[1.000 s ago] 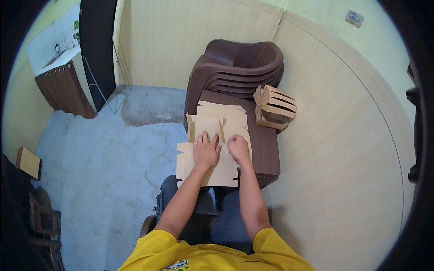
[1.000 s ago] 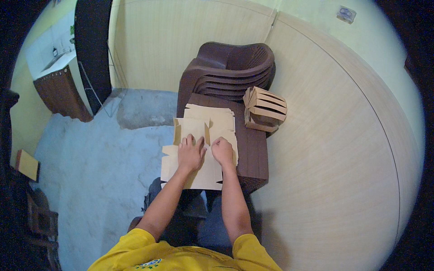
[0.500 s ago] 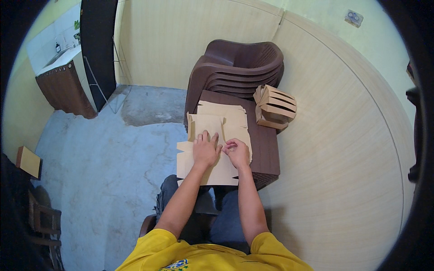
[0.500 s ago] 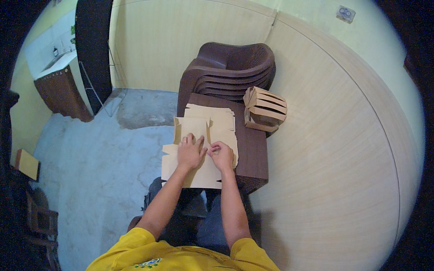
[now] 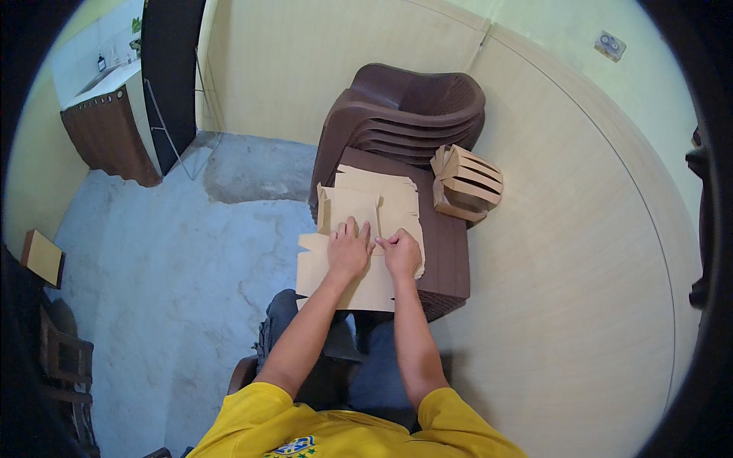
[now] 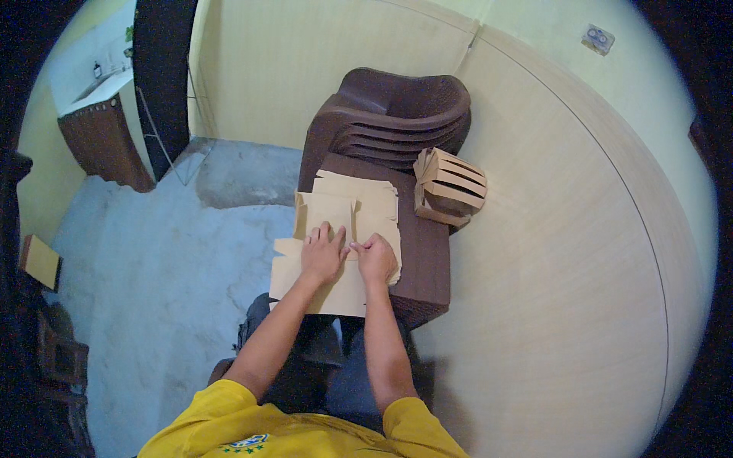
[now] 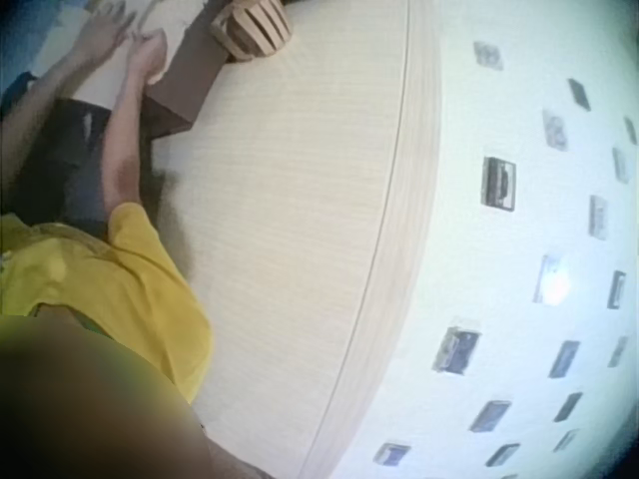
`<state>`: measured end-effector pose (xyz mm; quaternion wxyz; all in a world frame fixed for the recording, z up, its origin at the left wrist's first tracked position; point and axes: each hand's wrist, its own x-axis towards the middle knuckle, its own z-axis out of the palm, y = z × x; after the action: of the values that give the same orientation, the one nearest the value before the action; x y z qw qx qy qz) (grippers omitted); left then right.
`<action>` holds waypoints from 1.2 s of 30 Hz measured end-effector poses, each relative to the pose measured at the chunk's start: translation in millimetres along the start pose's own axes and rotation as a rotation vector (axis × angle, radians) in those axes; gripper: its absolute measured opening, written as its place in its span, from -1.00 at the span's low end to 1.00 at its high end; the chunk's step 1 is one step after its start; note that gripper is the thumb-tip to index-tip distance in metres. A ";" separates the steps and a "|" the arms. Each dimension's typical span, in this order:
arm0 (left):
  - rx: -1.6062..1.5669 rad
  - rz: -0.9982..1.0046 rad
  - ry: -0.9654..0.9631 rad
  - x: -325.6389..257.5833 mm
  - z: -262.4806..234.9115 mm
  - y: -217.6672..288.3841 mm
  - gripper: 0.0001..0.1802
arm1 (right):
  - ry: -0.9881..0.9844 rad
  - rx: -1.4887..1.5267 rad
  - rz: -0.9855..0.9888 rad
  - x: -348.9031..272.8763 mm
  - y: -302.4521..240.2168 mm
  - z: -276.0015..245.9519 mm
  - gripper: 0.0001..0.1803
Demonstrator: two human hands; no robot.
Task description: The person folds flat cardboard pieces into small box shapes by hand, then stacks the finished boxes on a nearby chair. The person continues folding additional pieces and stacking them in the same location.
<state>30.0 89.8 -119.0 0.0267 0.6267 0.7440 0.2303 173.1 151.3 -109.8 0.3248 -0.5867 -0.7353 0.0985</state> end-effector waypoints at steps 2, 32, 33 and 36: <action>-0.008 -0.010 0.015 0.2 -0.3 0.2 -0.32 | -0.056 -0.004 -0.001 0.2 3.1 -1.1 -0.54; 0.036 0.419 -0.261 -7.1 -94.4 -56.1 -0.23 | -0.410 -0.297 -0.390 44.6 13.1 -39.8 -0.07; 0.038 0.412 -0.251 -8.3 -92.9 -51.9 -0.24 | -0.400 -0.338 -0.369 45.8 13.3 -37.2 -0.09; 0.112 0.404 -0.168 -9.7 -87.2 -38.1 -0.24 | -0.285 -0.150 -0.406 32.6 7.1 -39.4 -0.18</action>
<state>-31.6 49.5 -57.9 0.0073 0.7804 0.6102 0.1364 198.8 174.2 -71.4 0.1866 -0.4297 -0.8816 0.0585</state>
